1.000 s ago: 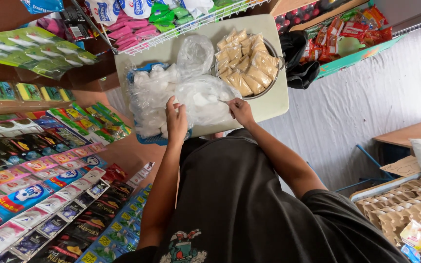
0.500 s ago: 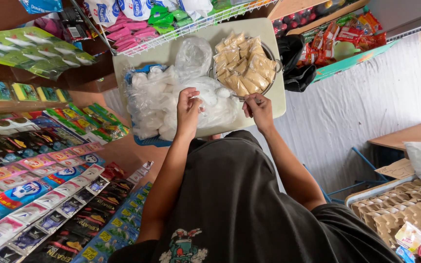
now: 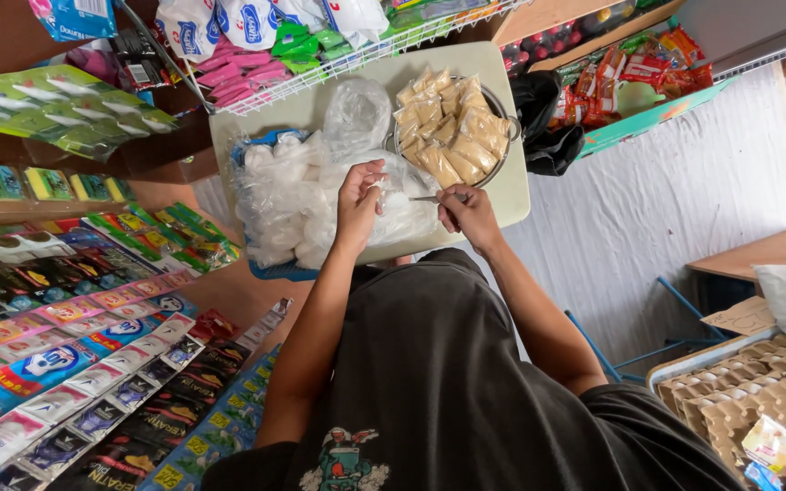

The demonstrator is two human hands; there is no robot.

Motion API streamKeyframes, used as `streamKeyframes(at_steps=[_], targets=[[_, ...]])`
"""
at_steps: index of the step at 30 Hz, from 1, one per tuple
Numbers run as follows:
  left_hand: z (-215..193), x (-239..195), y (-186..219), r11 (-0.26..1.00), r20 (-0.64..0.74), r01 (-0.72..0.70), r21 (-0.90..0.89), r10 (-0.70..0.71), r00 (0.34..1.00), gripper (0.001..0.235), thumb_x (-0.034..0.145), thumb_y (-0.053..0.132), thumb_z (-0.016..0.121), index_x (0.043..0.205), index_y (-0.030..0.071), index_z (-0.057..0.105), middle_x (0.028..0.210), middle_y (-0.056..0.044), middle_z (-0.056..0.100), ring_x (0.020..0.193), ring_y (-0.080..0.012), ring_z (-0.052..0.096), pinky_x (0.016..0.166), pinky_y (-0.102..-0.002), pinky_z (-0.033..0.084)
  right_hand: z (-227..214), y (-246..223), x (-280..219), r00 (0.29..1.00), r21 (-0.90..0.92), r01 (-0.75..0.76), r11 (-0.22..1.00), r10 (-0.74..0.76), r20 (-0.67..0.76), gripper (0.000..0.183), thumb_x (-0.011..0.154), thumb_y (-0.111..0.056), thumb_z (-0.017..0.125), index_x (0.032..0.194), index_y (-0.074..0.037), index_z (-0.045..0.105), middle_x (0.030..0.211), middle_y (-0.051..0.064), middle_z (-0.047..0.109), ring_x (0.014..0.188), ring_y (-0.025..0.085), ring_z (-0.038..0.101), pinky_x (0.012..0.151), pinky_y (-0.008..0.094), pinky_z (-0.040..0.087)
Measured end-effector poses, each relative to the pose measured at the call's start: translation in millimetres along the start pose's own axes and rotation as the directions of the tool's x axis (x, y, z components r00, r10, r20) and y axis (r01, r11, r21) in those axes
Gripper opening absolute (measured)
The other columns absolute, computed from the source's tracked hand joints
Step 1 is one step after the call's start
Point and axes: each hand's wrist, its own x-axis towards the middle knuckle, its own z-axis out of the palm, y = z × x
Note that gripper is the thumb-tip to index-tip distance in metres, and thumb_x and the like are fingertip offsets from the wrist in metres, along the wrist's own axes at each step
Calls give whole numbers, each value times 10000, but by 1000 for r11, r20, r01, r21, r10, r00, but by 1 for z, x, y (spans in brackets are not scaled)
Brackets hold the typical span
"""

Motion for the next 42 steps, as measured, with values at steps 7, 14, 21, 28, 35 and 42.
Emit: streamKeyframes(at_steps=[7, 14, 21, 28, 35, 42], targets=[[7, -3, 3, 983, 45, -32, 181, 25, 999, 367, 928, -120, 466, 1227, 67, 569, 1385, -68, 628, 1136, -138, 621, 631, -221, 497, 16, 13, 8, 999, -6, 37, 999, -37, -6, 275, 1029, -179, 621, 840, 19, 639, 651, 42, 636, 467, 92, 505, 435, 259, 347], [-3, -1, -33, 974, 2, -82, 213, 84, 996, 352, 915, -153, 427, 1162, 47, 581, 1388, -74, 624, 1141, -146, 652, 618, -231, 543, 38, 28, 8, 870, -600, 406, 689, -493, 22, 202, 1014, -201, 655, 947, -13, 682, 745, 133, 705, 639, 269, 688, 586, 384, 536], [-23, -5, -73, 986, -144, -33, 160, 57, 988, 353, 893, -98, 639, 1221, 26, 601, 1218, -83, 623, 968, -129, 593, 700, -257, 583, 42, 32, 10, 775, -778, 499, 382, -599, 203, 153, 999, -198, 681, 971, -48, 669, 870, 162, 704, 706, 392, 668, 620, 461, 537], [-33, -22, -81, 888, -289, 252, 383, -144, 946, 420, 858, 39, 737, 1253, 44, 596, 1050, -69, 658, 851, -112, 630, 743, -276, 553, 42, 34, 2, 717, -697, 611, 374, -634, 289, 129, 996, -177, 695, 972, -54, 665, 884, 140, 708, 719, 363, 680, 623, 437, 539], [-38, -38, -62, 905, -358, 239, 352, -106, 928, 204, 897, -15, 655, 1093, 44, 660, 960, -48, 624, 727, -111, 590, 615, -278, 521, 29, 72, 21, 926, -129, 351, 927, -365, -101, 213, 1072, -186, 584, 1103, 14, 649, 883, 90, 712, 728, 169, 676, 608, 300, 514], [-40, -45, -59, 975, -445, 125, 186, -30, 895, 164, 931, -20, 643, 1075, 56, 623, 947, -11, 577, 674, -84, 562, 527, -266, 513, 25, 136, 76, 971, -8, 132, 991, -131, -199, 310, 1077, -262, 506, 1172, 8, 624, 910, 93, 723, 757, 152, 725, 569, 258, 501]])
